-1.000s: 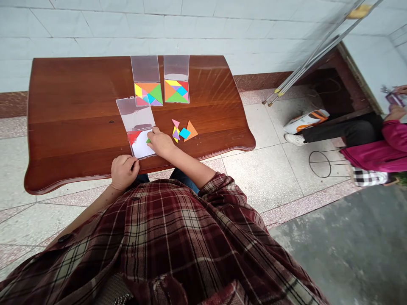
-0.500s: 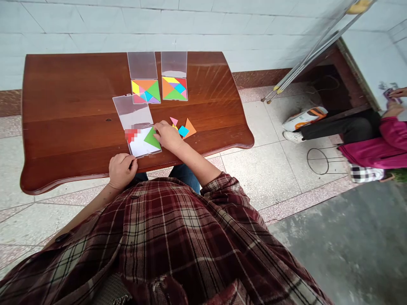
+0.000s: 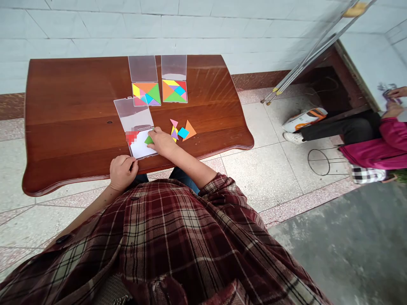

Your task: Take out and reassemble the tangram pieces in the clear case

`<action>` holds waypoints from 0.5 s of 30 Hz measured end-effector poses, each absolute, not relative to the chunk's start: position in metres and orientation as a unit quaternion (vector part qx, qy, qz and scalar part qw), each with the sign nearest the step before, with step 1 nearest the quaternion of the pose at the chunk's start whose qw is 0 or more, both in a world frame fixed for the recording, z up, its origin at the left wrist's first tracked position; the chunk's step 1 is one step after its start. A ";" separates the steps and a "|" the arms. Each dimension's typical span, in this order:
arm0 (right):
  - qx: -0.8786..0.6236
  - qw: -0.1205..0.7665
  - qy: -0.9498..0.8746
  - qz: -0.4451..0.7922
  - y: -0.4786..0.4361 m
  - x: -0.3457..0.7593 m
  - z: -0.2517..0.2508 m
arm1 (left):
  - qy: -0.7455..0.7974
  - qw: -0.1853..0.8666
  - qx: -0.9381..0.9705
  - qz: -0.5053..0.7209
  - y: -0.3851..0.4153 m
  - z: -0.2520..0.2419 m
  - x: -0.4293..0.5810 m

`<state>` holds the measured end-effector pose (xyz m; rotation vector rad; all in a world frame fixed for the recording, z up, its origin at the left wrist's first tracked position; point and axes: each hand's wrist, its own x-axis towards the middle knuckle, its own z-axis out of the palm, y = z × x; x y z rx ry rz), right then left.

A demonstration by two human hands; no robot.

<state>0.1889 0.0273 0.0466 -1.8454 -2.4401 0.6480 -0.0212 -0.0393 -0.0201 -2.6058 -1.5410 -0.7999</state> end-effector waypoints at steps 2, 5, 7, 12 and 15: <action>-0.586 0.000 -0.784 0.204 0.028 0.187 0.046 | -0.492 0.013 -0.832 -0.255 -0.039 -0.020 -0.021; -0.585 -0.014 -0.786 0.198 0.029 0.185 0.045 | -0.494 0.015 -0.832 -0.253 -0.040 -0.020 -0.021; -0.584 -0.021 -0.788 0.193 0.030 0.185 0.046 | -0.492 0.013 -0.832 -0.256 -0.040 -0.020 -0.022; -0.583 -0.027 -0.790 0.191 0.030 0.185 0.050 | -0.498 -0.001 -0.828 -0.257 -0.039 -0.020 -0.022; -0.584 -0.025 -0.787 0.198 0.030 0.183 0.051 | -0.503 -0.016 -0.827 -0.251 -0.039 -0.019 -0.021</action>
